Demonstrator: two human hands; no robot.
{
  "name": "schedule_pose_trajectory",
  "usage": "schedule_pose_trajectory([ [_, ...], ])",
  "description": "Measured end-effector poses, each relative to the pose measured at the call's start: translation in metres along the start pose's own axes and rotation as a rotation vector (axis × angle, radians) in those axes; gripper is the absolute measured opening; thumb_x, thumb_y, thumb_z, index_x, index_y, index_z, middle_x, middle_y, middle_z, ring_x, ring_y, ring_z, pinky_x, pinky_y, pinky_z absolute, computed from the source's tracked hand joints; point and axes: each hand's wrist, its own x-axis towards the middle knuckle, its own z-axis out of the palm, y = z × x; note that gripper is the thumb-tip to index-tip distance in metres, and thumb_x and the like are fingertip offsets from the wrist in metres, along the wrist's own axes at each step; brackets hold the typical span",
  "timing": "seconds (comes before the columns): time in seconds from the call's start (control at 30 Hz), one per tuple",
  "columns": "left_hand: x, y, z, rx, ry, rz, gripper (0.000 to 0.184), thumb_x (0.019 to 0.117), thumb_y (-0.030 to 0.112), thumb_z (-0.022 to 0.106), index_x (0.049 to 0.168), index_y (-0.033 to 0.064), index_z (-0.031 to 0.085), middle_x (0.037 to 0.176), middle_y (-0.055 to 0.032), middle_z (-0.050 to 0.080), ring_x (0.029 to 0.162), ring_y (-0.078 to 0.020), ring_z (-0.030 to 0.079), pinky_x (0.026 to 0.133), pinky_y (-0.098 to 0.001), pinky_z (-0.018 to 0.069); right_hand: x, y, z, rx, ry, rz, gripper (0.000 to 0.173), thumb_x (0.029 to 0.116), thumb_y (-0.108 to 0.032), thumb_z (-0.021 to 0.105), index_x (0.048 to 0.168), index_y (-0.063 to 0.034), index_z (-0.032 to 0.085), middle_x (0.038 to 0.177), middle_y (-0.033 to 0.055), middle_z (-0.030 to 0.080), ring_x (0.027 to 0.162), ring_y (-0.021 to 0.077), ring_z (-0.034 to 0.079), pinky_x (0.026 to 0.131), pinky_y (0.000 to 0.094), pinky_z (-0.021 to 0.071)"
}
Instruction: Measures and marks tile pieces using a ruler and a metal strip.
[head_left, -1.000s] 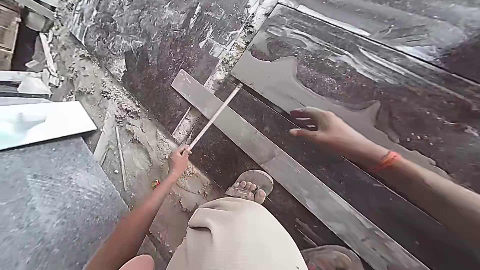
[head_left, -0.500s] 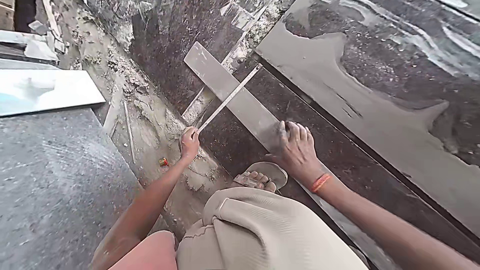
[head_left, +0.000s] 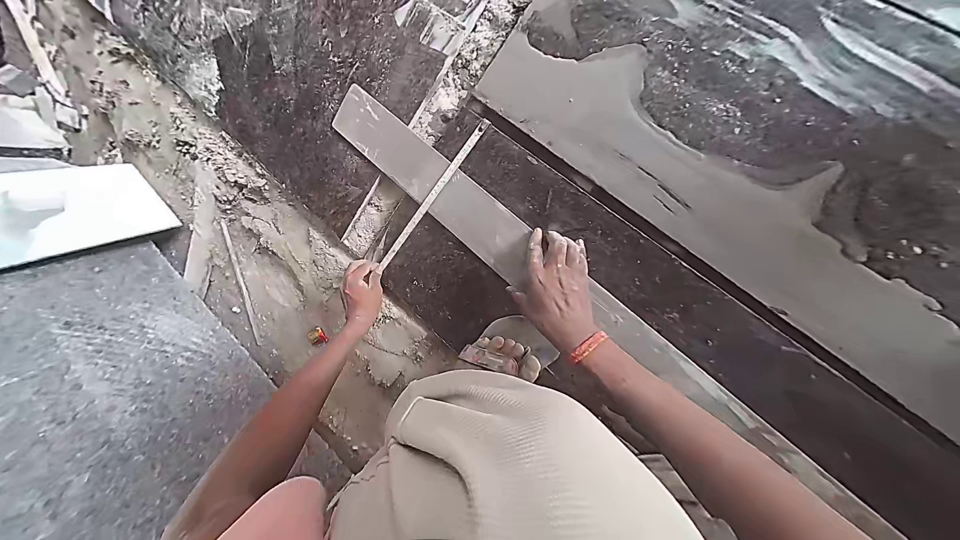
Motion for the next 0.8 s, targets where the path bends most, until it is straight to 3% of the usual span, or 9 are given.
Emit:
schedule_pose_trajectory([
  [0.17, 0.000, 0.005, -0.007, 0.038, -0.081, -0.039, 0.025, 0.1016, 0.021, 0.061, 0.111, 0.0021, 0.075, 0.123, -0.0170, 0.069, 0.120, -0.0277, 0.064, 0.107, -0.0462, 0.0481, 0.003, -0.003, 0.005, 0.039, 0.024, 0.021, 0.101, 0.0732, -0.041, 0.085, 0.152, 0.0036, 0.040, 0.146, 0.0347, 0.047, 0.139, 0.0502, 0.044, 0.120, 0.0645, 0.0245],
  [0.37, -0.001, 0.004, -0.003, 0.054, -0.003, -0.009, 0.024, 0.1023, 0.020, 0.060, 0.111, 0.0028, 0.075, 0.119, -0.0147, 0.071, 0.116, -0.0263, 0.066, 0.105, -0.0462, 0.0497, 0.006, -0.001, 0.007, 0.074, 0.095, 0.046, 0.103, 0.0664, -0.040, 0.087, 0.149, 0.0055, 0.045, 0.148, 0.0346, 0.045, 0.140, 0.0500, 0.043, 0.118, 0.0596, 0.0327],
  [0.8, -0.005, 0.000, 0.007, 0.074, 0.071, 0.023, 0.020, 0.1018, 0.018, 0.061, 0.108, 0.0047, 0.074, 0.118, -0.0133, 0.071, 0.115, -0.0280, 0.065, 0.103, -0.0495, 0.0504, 0.006, 0.000, 0.003, 0.015, 0.078, 0.037, 0.101, 0.0655, -0.047, 0.086, 0.144, 0.0047, 0.049, 0.147, 0.0318, 0.046, 0.137, 0.0484, 0.045, 0.112, 0.0590, 0.0396],
])
